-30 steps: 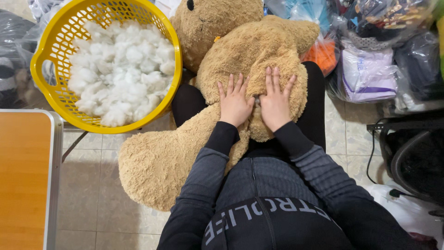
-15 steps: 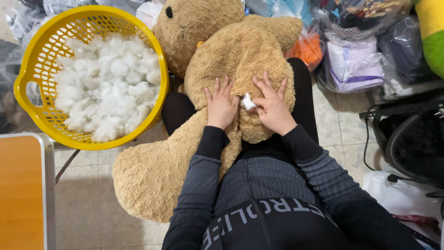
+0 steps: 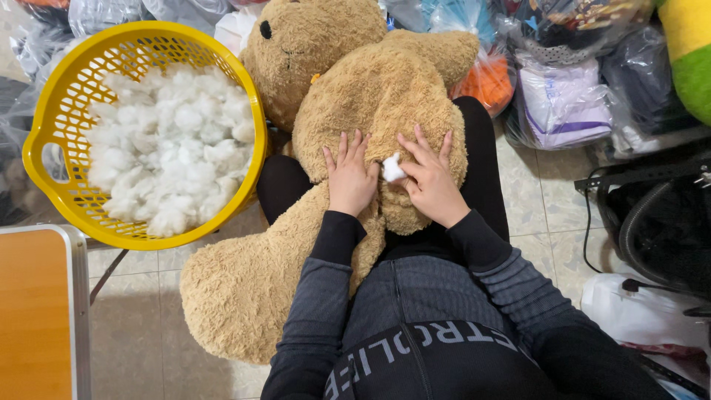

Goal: The person sits on the floor and repeatedly takes handfuls of white stuffing from a yellow basket to fill a large brown teddy bear. The person pushes the stuffing into the bear's body and pats it down to distribute the material.

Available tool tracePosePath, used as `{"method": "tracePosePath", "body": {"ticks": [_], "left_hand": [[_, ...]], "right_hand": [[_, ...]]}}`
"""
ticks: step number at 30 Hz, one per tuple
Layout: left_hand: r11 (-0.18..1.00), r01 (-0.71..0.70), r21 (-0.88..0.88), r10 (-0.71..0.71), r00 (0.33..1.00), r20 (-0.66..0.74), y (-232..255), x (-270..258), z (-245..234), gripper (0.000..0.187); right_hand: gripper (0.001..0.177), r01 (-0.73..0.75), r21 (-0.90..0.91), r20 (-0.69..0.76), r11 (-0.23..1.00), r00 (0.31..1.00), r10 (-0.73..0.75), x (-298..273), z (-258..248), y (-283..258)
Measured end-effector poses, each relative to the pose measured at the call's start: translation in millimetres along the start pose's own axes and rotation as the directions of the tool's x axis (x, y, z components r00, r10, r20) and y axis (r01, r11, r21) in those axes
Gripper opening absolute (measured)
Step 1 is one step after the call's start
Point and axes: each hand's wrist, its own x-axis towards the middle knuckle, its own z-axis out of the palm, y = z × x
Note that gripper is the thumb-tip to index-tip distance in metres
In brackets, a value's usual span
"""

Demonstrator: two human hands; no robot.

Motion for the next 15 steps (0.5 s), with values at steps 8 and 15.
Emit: {"method": "tracePosePath", "body": {"ticks": [8,15], "left_hand": [[0.988,0.046,0.144,-0.037,0.997,-0.068,14.9,-3.8,-13.8,0.072],[0.977,0.040,0.210,-0.026,0.997,-0.071,16.3,-5.4,-10.0,0.072]], "right_hand": [[0.018,-0.086,-0.267,0.066,0.960,0.992,0.107,3.7,12.2,-4.5],[0.018,-0.096,-0.636,0.089,0.766,0.976,0.197,23.4,41.9,-6.3]]}}
